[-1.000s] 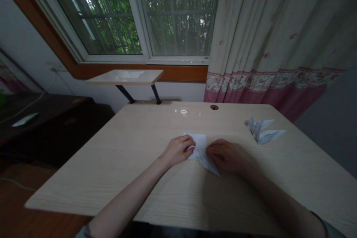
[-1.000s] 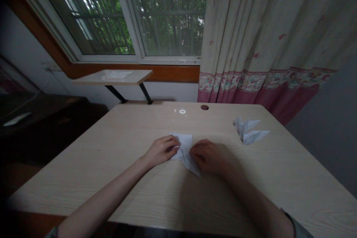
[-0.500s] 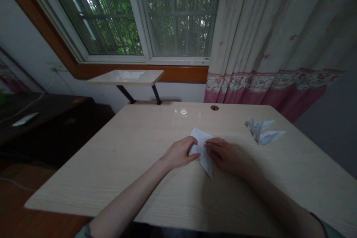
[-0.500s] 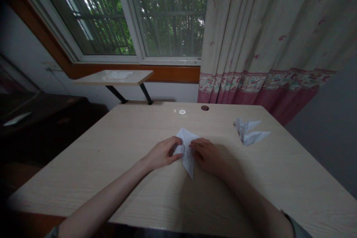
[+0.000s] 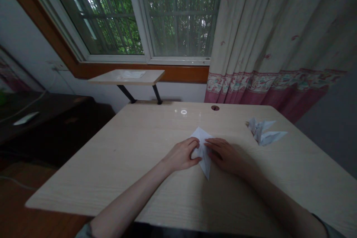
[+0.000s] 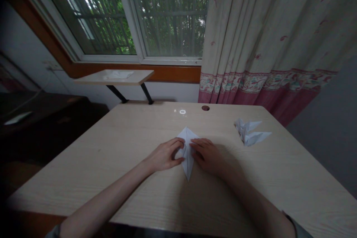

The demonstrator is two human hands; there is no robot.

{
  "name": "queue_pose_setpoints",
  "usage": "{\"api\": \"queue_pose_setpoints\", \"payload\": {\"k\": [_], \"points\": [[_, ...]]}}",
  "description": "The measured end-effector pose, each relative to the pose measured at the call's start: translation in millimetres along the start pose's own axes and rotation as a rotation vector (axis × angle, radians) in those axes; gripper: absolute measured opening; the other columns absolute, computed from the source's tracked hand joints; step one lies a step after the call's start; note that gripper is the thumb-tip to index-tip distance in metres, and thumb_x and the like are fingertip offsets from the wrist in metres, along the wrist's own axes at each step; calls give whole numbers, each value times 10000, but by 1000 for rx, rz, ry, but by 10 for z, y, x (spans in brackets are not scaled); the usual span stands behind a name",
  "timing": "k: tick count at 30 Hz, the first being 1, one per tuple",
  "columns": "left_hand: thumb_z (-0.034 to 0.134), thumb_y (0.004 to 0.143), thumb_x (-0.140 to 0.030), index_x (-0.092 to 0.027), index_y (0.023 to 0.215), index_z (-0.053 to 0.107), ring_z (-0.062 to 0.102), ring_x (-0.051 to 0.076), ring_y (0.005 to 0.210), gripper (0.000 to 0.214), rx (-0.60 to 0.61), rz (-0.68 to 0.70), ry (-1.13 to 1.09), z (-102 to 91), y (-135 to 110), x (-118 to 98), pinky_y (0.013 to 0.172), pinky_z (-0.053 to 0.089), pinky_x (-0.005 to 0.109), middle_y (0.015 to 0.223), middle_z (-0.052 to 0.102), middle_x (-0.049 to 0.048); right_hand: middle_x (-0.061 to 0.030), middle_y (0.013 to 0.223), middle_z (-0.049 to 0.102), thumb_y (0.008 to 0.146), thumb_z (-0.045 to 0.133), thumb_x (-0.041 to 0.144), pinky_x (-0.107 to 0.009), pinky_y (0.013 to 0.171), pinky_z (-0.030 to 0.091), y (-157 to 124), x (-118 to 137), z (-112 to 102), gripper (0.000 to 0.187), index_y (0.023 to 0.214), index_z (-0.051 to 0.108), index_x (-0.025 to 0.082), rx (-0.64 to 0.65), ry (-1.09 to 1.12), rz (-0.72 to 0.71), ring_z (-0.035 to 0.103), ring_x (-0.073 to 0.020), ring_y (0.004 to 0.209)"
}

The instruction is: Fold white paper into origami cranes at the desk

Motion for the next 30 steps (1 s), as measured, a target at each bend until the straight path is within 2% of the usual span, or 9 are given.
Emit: {"api": "queue_pose_setpoints", "payload": {"k": [7,12,20,27,30], "points": [[681,850,-289,-205,1147,600,606,268,1188,319,-67,36,58,14,-8,77,1048,477,411,1277,642,89,-114,1147,731,974,514,229,-486,1038,493,22,-1,-19,280,1167,713,193,-46,14,1,654,-253,1104],[624,878,-229,-212,1151,644,631,253,1134,275,-114,32,130,-6,4,126,1009,488,421,1215,685,71,-93,1106,733,907,494,111,-459,1003,506,14,-13,-6,326,1109,724,224,-74,50,-8,645,-243,1085],[545,951,-162,-191,1148,652,657,214,1084,227,-62,74,47,4,25,172,984,492,378,1138,728,48,-113,1101,710,810,520,56,-437,966,519,-4,-33,-2,372,1095,714,198,-97,48,2,631,-247,1075],[510,1005,-161,-222,1149,677,651,184,1082,229,-56,144,-12,-22,27,166,995,474,343,1151,732,16,-104,1034,709,846,550,76,-408,937,522,-2,-5,-23,258,1009,711,196,-121,55,-44,640,-237,1026],[505,991,-118,-239,1145,693,649,180,1077,271,-57,162,-29,-19,22,185,990,473,345,1160,734,1,-82,1038,708,883,544,117,-411,954,507,16,51,-88,238,1015,712,221,-48,84,-43,632,-232,1036]]}}
Point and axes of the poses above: each hand's wrist, its own y-axis towards the middle knuckle, its own z-axis out of the palm, x = y × z, the point moved 1 cm from there along y, towards the middle knuckle
